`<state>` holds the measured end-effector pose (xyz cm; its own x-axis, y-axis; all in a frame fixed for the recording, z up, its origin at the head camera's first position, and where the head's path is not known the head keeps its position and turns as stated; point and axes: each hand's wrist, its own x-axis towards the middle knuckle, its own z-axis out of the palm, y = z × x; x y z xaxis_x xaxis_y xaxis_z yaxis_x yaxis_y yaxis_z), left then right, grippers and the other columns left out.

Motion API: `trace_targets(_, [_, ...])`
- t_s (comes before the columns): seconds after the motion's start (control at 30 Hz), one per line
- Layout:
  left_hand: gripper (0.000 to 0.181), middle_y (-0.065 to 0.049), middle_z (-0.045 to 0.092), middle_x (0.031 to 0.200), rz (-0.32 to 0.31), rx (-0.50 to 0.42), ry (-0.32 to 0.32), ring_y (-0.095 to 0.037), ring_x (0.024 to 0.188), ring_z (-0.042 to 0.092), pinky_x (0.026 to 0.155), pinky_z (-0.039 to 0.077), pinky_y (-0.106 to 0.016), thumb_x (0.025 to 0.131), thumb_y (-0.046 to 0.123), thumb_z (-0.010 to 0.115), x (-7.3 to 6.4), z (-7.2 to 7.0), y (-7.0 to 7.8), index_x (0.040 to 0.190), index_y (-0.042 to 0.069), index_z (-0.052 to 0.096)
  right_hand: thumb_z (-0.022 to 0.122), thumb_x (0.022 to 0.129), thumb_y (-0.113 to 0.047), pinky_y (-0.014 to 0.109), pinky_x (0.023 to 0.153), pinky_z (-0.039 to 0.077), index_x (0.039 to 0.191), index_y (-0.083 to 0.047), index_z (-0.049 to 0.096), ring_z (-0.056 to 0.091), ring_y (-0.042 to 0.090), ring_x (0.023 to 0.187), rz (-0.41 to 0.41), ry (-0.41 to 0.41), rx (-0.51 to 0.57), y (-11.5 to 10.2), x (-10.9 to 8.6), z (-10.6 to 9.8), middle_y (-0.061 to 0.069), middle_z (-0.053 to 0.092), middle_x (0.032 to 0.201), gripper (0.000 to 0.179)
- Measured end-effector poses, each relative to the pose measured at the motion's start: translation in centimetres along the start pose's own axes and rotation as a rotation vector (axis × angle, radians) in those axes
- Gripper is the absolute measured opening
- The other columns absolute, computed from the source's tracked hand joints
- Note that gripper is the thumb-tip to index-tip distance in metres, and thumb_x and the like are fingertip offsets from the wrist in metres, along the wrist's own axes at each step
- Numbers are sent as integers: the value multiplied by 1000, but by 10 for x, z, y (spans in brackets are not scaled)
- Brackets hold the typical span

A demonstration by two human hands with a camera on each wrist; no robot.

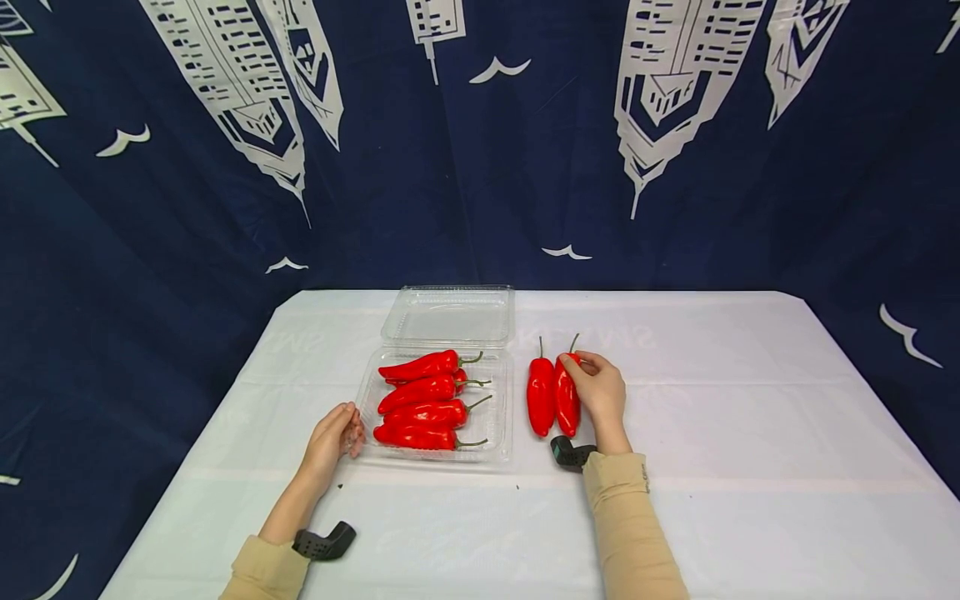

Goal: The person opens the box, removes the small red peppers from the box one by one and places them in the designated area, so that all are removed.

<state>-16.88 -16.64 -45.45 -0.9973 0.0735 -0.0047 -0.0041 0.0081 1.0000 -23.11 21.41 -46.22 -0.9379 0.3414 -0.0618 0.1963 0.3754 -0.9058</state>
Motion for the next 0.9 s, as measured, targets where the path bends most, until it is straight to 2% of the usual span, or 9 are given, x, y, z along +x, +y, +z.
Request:
trace_targets(0.13, [29, -6, 40, 62, 2, 3, -3, -11, 49, 40, 47, 34, -20, 104, 11, 29, 0, 0, -1, 82, -2, 42, 60, 90, -40, 40, 91, 45, 124, 1, 56, 57, 33, 108, -2, -7, -3, 0, 0, 0, 24, 59, 118, 53])
trace_targets(0.43, [29, -6, 41, 63, -3, -29, 14, -12, 49, 40, 45, 34, -20, 104, 18, 33, 11, -7, -24, 84, -1, 42, 59, 91, -39, 39, 91, 45, 125, 1, 56, 56, 33, 107, -1, -12, -7, -1, 0, -1, 24, 59, 118, 52])
trace_targets(0.6, [33, -4, 41, 62, 56, -15, 8, -10, 48, 40, 45, 34, -20, 103, 25, 35, 11, -7, -28, 83, 0, 43, 59, 91, -37, 40, 91, 45, 124, 2, 55, 56, 34, 108, -5, -18, -7, 0, 0, -1, 25, 59, 118, 51])
trace_targets(0.77, [30, 1, 43, 62, 159, -37, -42, -7, 48, 41, 43, 34, -19, 102, 27, 37, 10, -9, -31, 81, 7, 44, 57, 92, -35, 41, 93, 44, 125, 3, 54, 55, 35, 109, 2, -31, -7, 0, 0, -2, 25, 57, 120, 50])
trace_targets(0.83, [30, 2, 43, 62, 179, -44, -53, -6, 49, 41, 42, 34, -19, 103, 27, 36, 10, -9, -32, 81, 8, 45, 57, 92, -34, 41, 93, 44, 126, 3, 53, 55, 35, 109, 4, -35, -5, 0, 0, -3, 25, 57, 120, 49])
trace_targets(0.9, [31, 2, 43, 63, 170, -46, -47, -7, 49, 41, 42, 33, -19, 103, 27, 36, 10, -9, -32, 81, 6, 44, 57, 93, -32, 41, 93, 44, 126, 4, 53, 55, 35, 109, 3, -37, -2, -1, -1, -3, 26, 57, 121, 49])
